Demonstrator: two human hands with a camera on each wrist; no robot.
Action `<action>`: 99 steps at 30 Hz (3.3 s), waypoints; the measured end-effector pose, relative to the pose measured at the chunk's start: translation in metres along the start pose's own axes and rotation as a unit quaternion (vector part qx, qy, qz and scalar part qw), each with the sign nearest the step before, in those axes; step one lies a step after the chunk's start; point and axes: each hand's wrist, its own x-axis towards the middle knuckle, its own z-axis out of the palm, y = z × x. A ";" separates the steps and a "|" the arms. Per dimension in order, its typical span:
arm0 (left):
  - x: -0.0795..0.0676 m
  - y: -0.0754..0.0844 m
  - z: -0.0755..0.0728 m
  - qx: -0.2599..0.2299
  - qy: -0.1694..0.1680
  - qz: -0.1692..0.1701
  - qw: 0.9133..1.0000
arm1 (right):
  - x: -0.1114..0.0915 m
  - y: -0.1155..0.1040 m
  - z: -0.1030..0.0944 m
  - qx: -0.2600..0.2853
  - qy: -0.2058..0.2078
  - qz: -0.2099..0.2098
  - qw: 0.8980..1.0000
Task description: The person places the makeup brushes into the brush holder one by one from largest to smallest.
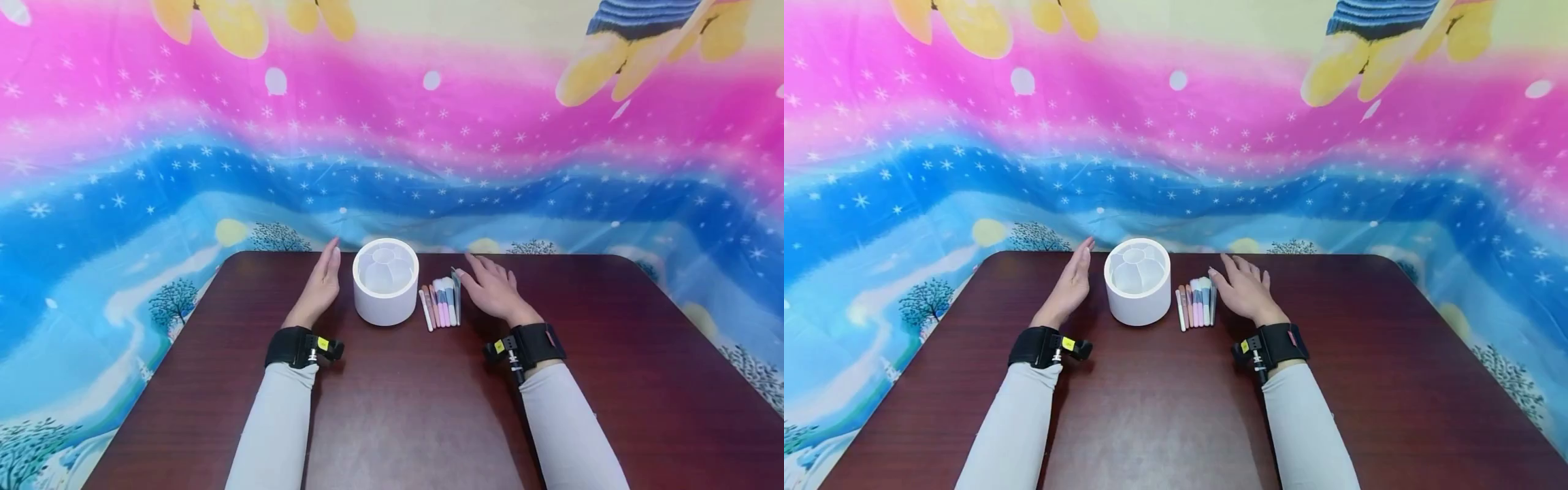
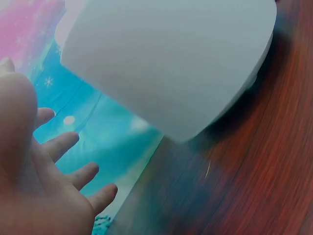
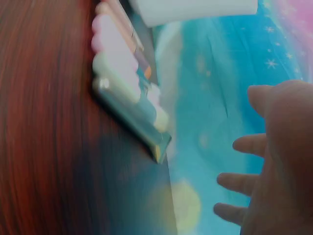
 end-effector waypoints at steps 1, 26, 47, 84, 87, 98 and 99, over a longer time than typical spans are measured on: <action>0.000 0.001 0.001 -0.014 0.001 -0.004 1.000 | 0.001 -0.001 0.001 0.007 -0.003 0.002 1.000; -0.004 -0.002 0.033 -0.303 -0.077 -0.082 0.946 | 0.025 -0.018 -0.001 0.032 -0.096 0.145 0.984; -0.004 -0.012 0.041 -0.292 -0.111 -0.125 0.942 | 0.023 -0.029 -0.050 0.249 -0.042 0.087 0.964; -0.003 -0.015 0.036 -0.293 -0.097 -0.123 0.943 | 0.022 -0.113 -0.035 0.219 0.124 -0.108 0.962; -0.003 -0.015 0.036 -0.290 -0.096 -0.123 0.944 | 0.023 -0.114 -0.031 0.198 0.113 -0.111 0.967; -0.003 -0.015 0.037 -0.287 -0.095 -0.125 0.945 | 0.025 -0.110 -0.033 0.104 0.083 -0.132 0.982; -0.001 -0.014 0.036 -0.286 -0.095 -0.124 0.946 | 0.025 -0.108 -0.037 0.105 0.088 -0.130 0.982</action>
